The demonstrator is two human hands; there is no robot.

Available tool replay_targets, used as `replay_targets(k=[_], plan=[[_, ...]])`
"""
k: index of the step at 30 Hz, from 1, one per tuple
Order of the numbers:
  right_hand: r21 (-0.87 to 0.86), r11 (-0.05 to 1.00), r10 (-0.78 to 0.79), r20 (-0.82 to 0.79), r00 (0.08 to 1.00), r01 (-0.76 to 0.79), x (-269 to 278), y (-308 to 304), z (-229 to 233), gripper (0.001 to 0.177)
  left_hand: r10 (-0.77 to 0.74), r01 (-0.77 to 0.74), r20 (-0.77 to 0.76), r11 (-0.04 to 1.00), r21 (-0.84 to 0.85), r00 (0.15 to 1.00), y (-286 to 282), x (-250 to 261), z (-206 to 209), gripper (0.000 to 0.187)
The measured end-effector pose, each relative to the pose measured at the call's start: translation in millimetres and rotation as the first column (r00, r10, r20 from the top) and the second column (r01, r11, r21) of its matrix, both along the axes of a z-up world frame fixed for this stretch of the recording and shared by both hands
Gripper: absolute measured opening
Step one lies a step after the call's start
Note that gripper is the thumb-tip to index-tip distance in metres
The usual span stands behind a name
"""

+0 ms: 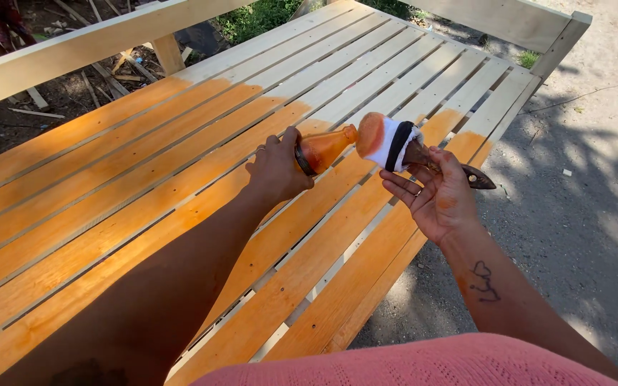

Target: Apply orange varnish to a wooden slatted bench using a brush and a small bottle.

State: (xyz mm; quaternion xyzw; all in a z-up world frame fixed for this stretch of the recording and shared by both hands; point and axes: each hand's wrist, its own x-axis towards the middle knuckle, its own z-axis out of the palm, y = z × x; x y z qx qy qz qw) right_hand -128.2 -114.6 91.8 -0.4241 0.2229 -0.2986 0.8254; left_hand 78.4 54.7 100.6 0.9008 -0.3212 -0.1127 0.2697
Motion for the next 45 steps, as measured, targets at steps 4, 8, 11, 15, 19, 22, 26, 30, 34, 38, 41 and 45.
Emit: replay_targets(k=[4,8,11,15,19,22,26,30,34,38,41,45], plan=[[-0.137,0.988,0.070,0.008,0.997,-0.069,14,10,-17,0.047,-0.033,0.014,0.106,0.984,0.175,0.994,-8,19,13,0.081],[-0.134,0.991,0.012,-0.033,0.999,-0.016,27,9,-31,0.049,-0.202,0.081,0.395,0.950,0.302,0.896,-14,31,24,0.084],[-0.167,0.986,0.017,-0.034,0.999,-0.022,34,6,-31,0.053,-0.231,0.083,0.464,0.945,0.316,0.855,-14,35,25,0.088],[-0.310,0.950,0.017,-0.053,0.998,-0.033,38,-4,-28,0.061,-0.121,0.054,0.372,0.981,0.186,0.920,-12,30,2,0.087],[-0.305,0.951,0.054,-0.011,0.998,-0.055,44,-7,-17,0.060,-0.006,-0.001,0.174,0.999,0.039,0.985,-19,26,-41,0.083],[-0.285,0.956,0.084,0.049,0.995,-0.067,49,-1,-16,0.055,-0.061,0.079,0.062,0.935,-0.346,0.996,-28,26,-77,0.084],[-0.712,0.699,-0.072,0.022,0.997,0.066,57,-13,-50,0.048,-0.029,-0.092,-0.176,0.765,-0.638,0.984,-40,22,-88,0.077],[-0.996,-0.040,-0.452,-0.049,0.891,-0.075,59,-44,-108,0.050,-0.030,-0.083,-0.132,0.629,-0.773,0.991,-47,35,-106,0.073],[-0.984,-0.013,-0.398,-0.158,0.904,-0.178,82,-127,-120,0.050,0.038,-0.175,-0.198,0.649,-0.741,0.979,-44,38,-105,0.069],[-0.984,0.103,-0.341,-0.170,0.925,-0.143,128,-275,-135,0.043,0.073,-0.202,-0.200,0.616,-0.761,0.977,-42,40,-108,0.071],[-0.978,0.179,-0.291,-0.160,0.943,-0.110,156,-318,-148,0.038,0.096,-0.195,-0.173,0.624,-0.757,0.980,-36,39,-107,0.072],[-0.992,0.091,-0.350,-0.109,0.930,-0.082,133,-223,-131,0.042,0.047,-0.128,-0.127,0.628,-0.767,0.991,-42,43,-106,0.072]])
